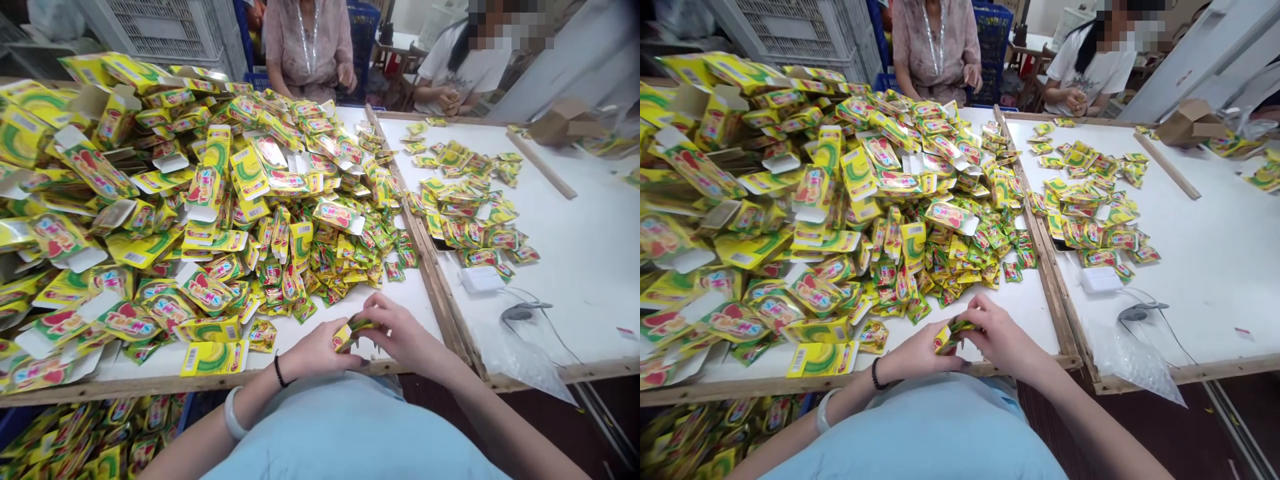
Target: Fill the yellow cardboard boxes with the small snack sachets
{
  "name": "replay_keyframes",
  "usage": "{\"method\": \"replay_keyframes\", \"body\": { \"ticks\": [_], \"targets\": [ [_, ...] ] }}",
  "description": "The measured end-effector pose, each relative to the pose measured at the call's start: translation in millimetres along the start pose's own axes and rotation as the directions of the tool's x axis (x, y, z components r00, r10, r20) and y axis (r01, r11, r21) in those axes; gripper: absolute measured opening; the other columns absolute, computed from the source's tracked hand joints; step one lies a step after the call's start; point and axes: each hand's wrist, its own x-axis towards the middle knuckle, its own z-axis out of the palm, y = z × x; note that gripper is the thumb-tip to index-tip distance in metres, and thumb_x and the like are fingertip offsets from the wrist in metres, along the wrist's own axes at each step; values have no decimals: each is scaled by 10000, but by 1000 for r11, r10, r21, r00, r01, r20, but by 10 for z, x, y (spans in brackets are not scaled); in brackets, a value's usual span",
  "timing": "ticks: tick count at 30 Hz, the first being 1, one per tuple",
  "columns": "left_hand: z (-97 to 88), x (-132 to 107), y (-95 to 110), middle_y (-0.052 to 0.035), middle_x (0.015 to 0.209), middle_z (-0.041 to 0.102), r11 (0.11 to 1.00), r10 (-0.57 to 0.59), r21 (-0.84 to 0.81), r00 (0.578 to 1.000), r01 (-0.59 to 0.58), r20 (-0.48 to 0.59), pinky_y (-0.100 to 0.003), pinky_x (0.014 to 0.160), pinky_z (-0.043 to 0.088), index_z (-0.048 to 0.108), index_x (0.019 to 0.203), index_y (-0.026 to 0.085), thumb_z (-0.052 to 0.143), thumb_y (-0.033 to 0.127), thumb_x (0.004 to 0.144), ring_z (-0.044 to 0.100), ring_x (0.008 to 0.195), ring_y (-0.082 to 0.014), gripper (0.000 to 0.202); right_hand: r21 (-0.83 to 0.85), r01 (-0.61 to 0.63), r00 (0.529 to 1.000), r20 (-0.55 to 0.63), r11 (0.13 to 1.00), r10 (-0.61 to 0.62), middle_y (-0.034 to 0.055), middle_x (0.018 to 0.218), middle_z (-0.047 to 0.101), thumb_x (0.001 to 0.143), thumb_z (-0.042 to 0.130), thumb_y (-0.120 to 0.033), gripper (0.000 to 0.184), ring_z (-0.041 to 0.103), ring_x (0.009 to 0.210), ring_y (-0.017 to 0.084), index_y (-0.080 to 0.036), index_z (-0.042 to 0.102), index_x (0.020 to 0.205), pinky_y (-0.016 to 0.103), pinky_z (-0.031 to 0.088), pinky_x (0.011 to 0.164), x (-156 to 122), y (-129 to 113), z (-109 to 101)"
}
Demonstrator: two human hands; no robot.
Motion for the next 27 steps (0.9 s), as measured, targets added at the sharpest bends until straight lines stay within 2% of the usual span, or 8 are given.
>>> {"method": "replay_keyframes", "body": {
  "ticks": [4, 9, 12, 16, 21, 23, 25, 27],
  "targets": [
    [-14, 4, -44, 32, 748, 546, 999, 17, -53, 996, -13, 85, -219, 610, 397, 579, 921, 146, 679, 223, 661, 463, 655, -108, 288, 59, -10, 994, 113, 998, 3, 55, 984, 517, 863, 517, -166, 213, 569, 854, 153, -225, 600, 1050, 286, 530, 729, -67, -67, -17],
    [-94, 30, 52, 33, 739, 524, 972, 156, -202, 974, -122, 163, -211, 609, 391, 559, 914, 145, 658, 195, 703, 453, 642, -89, 238, 306, -2, 996, -85, 952, 30, 62, 1013, 552, 884, 514, -226, 174, 595, 764, 128, -216, 578, 1046, 251, 538, 633, -145, 35, 35],
    [-75, 55, 25, 47, 710, 509, 958, 133, -276, 970, -74, 205, -210, 568, 400, 526, 969, 153, 707, 217, 664, 466, 603, -85, 361, 187, 34, 998, -55, 982, -24, 69, 1005, 567, 902, 481, -218, 176, 592, 821, 147, -212, 627, 1000, 276, 515, 705, -164, 51, 87],
    [5, 68, -81, -14, 907, 577, 923, 114, -384, 976, -34, 187, -257, 639, 470, 413, 1224, 188, 725, 209, 649, 560, 695, -118, 654, 22, 26, 998, 47, 999, -27, 87, 1066, 552, 894, 491, -219, 214, 575, 879, 158, -210, 626, 1060, 288, 482, 762, -178, -47, 173],
    [32, 74, -65, -126, 1247, 508, 957, 174, -247, 983, -155, 59, -378, 907, 446, 118, 1434, 228, 735, 282, 678, 545, 1071, -233, 978, 51, -43, 994, -100, 998, 48, 32, 774, 607, 887, 520, -284, 160, 563, 667, 130, -185, 645, 881, 238, 459, 584, -205, 104, 36],
    [11, 98, -50, -128, 1342, 441, 973, 214, -77, 975, -218, -53, -401, 1019, 358, 201, 1420, 228, 700, 336, 721, 445, 1210, -248, 865, -26, -90, 932, -354, 996, 75, 45, 809, 624, 871, 536, -331, 181, 563, 623, 128, -180, 634, 887, 238, 459, 532, -221, 304, -245],
    [-14, 131, -64, -105, 1334, 460, 971, 236, 66, 962, -229, -139, -393, 1050, 323, 343, 1356, 232, 629, 361, 786, 430, 1226, -228, 650, -224, -204, 730, -684, 953, -4, 89, 999, 622, 861, 535, -350, 211, 579, 646, 134, -180, 637, 931, 259, 476, 546, -231, 547, -591],
    [-31, 158, -104, -84, 1223, 548, 970, 226, 126, 962, -207, -156, -361, 986, 393, 445, 1267, 226, 539, 348, 851, 517, 1117, -195, 444, -406, -398, 610, -787, 823, -94, 131, 1199, 554, 857, 521, -358, 312, 603, 699, 158, -182, 599, 1102, 314, 501, 622, -218, 802, -858]
  ]
}}
